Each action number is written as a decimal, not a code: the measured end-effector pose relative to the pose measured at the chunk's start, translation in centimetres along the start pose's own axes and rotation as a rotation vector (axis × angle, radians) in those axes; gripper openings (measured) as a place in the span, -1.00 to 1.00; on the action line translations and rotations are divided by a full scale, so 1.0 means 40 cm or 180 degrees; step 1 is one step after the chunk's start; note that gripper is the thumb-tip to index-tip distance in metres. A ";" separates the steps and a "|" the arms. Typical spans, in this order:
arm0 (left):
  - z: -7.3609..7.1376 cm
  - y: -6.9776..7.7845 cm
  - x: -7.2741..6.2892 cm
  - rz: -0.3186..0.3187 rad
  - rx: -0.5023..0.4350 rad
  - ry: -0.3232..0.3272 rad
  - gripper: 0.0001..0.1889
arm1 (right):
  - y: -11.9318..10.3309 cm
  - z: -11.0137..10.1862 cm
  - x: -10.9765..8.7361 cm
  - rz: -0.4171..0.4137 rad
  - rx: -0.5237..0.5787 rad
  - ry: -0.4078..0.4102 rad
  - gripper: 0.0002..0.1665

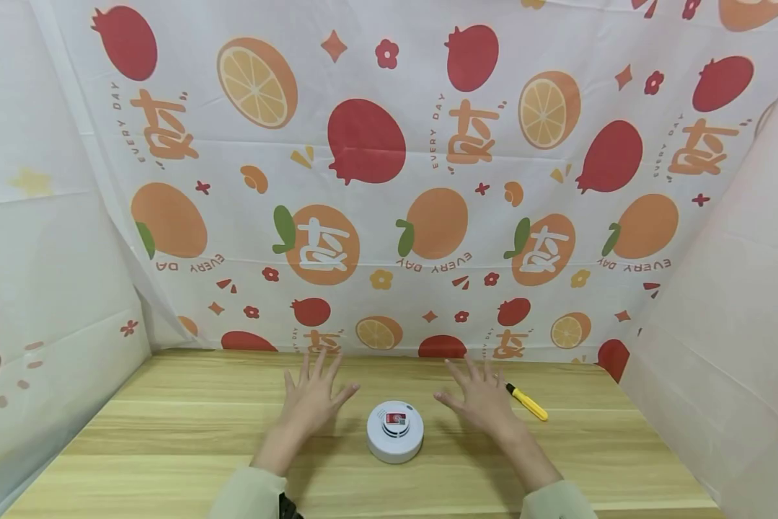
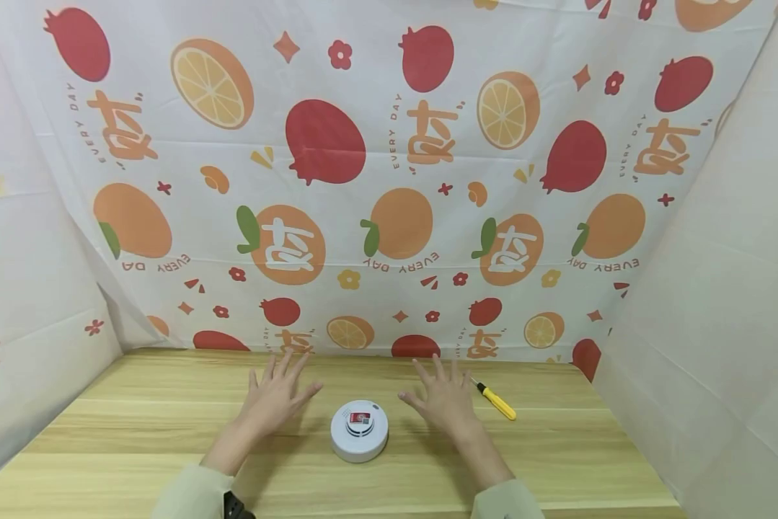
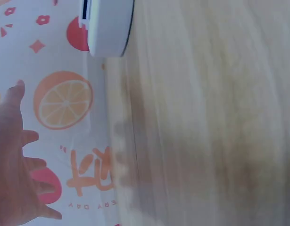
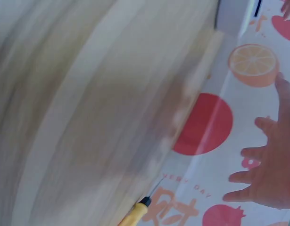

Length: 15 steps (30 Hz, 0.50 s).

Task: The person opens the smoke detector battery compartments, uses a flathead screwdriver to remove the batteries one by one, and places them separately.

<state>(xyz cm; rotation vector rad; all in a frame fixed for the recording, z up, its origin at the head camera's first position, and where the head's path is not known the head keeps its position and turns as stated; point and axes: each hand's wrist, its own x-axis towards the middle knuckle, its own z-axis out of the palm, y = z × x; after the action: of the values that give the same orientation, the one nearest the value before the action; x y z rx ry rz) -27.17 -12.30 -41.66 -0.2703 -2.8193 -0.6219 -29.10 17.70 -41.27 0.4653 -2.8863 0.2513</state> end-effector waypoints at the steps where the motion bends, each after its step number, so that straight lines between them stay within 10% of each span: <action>1: 0.001 0.002 -0.003 0.0010 -0.0040 0.0005 -0.20 | -0.005 -0.002 -0.001 -0.0007 -0.0020 -0.0029 -0.14; 15: 0.032 0.061 -0.059 0.0207 -0.1060 -0.0017 -0.46 | -0.094 -0.012 -0.029 -0.0371 0.0774 -0.0511 -0.21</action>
<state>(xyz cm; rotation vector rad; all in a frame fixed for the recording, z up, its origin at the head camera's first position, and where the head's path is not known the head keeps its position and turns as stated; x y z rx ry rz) -24.59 -9.87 -42.48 -0.4207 -2.6876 -1.0760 -26.70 14.63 -40.55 0.7240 -2.9822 0.5742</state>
